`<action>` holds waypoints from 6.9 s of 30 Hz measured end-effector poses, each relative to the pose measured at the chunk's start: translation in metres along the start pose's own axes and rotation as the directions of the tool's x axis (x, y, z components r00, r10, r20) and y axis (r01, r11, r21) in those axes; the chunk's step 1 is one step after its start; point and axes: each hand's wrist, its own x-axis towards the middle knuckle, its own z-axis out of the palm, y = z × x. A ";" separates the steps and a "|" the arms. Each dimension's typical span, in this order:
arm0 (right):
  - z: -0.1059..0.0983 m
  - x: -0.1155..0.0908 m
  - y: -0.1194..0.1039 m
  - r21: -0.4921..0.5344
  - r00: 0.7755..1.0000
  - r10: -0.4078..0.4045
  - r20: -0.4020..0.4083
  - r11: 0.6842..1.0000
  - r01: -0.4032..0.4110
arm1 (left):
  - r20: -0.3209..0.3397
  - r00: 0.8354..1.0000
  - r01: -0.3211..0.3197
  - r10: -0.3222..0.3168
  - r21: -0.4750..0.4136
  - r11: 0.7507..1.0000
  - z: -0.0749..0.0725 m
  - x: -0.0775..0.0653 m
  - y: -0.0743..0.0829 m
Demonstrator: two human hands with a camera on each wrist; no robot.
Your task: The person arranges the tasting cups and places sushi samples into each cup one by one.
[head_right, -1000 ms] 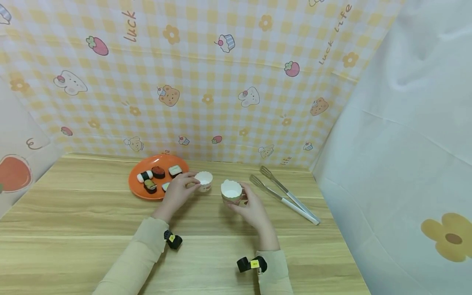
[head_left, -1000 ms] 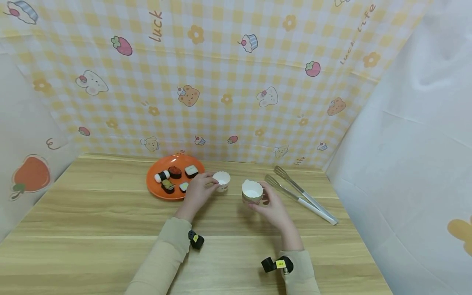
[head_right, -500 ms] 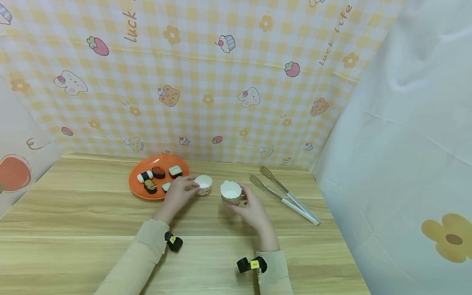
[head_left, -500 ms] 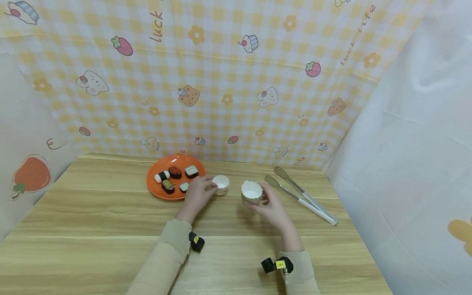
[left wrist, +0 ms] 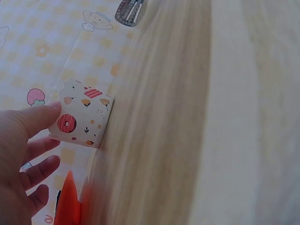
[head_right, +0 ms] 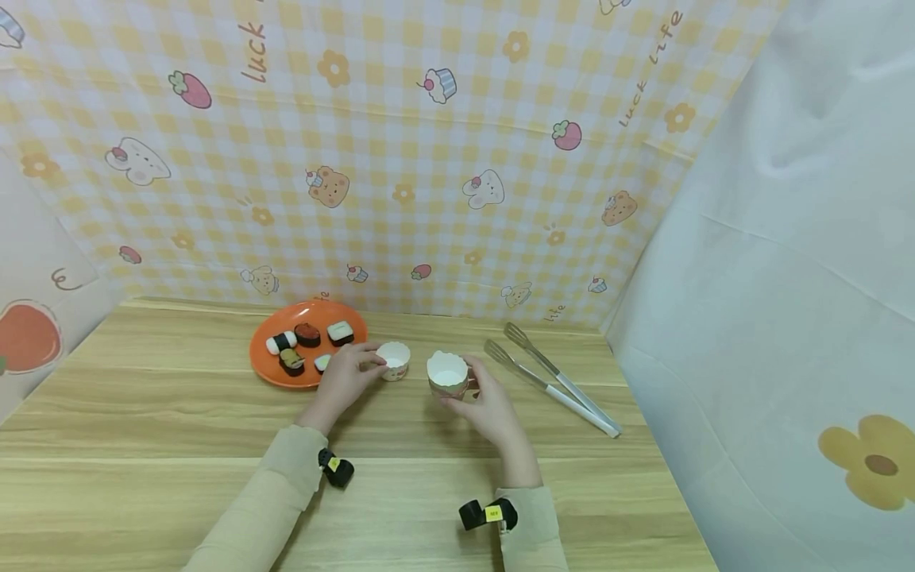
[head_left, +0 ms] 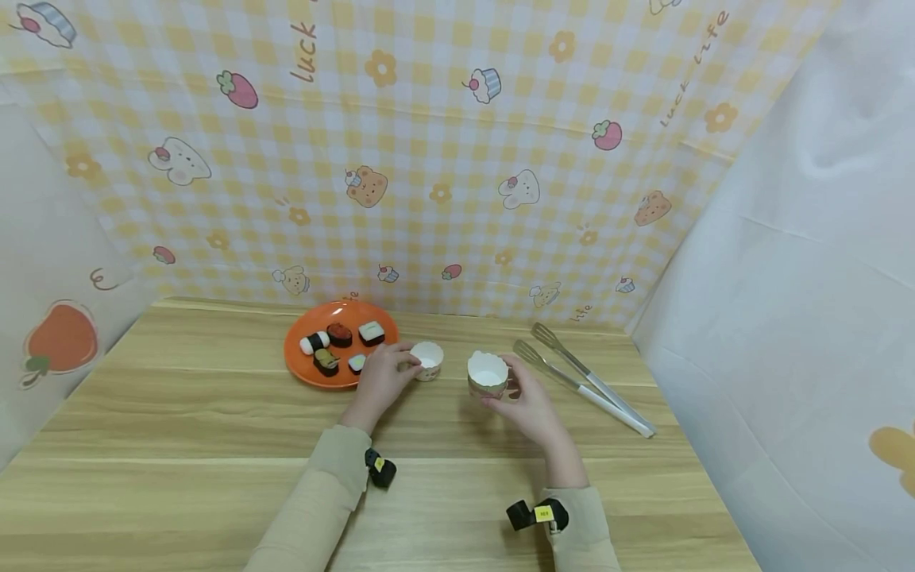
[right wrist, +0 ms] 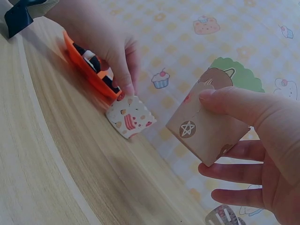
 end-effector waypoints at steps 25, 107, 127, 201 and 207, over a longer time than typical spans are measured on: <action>0.009 0.009 0.045 -0.003 0.999 0.003 -0.032 1.000 -0.003 | 0.045 0.998 0.047 -0.049 0.041 0.998 -0.007 0.002 0.006; -0.001 -0.002 0.002 -0.004 0.999 -0.042 0.022 0.999 0.042 | -0.022 0.948 -0.319 0.318 -0.110 0.942 0.005 -0.017 0.083; 0.004 0.007 0.044 0.005 1.000 -0.021 0.000 1.000 0.021 | -0.014 0.942 -0.336 0.337 -0.105 0.936 0.005 -0.014 0.086; -0.018 0.001 0.057 0.045 0.993 0.088 -0.084 0.995 -0.085 | -0.062 0.978 -0.201 0.198 -0.062 0.978 -0.004 0.017 0.075; -0.019 0.000 0.058 0.035 0.991 0.097 -0.088 0.995 -0.094 | -0.028 0.983 -0.183 0.183 -0.013 0.983 0.001 0.020 0.069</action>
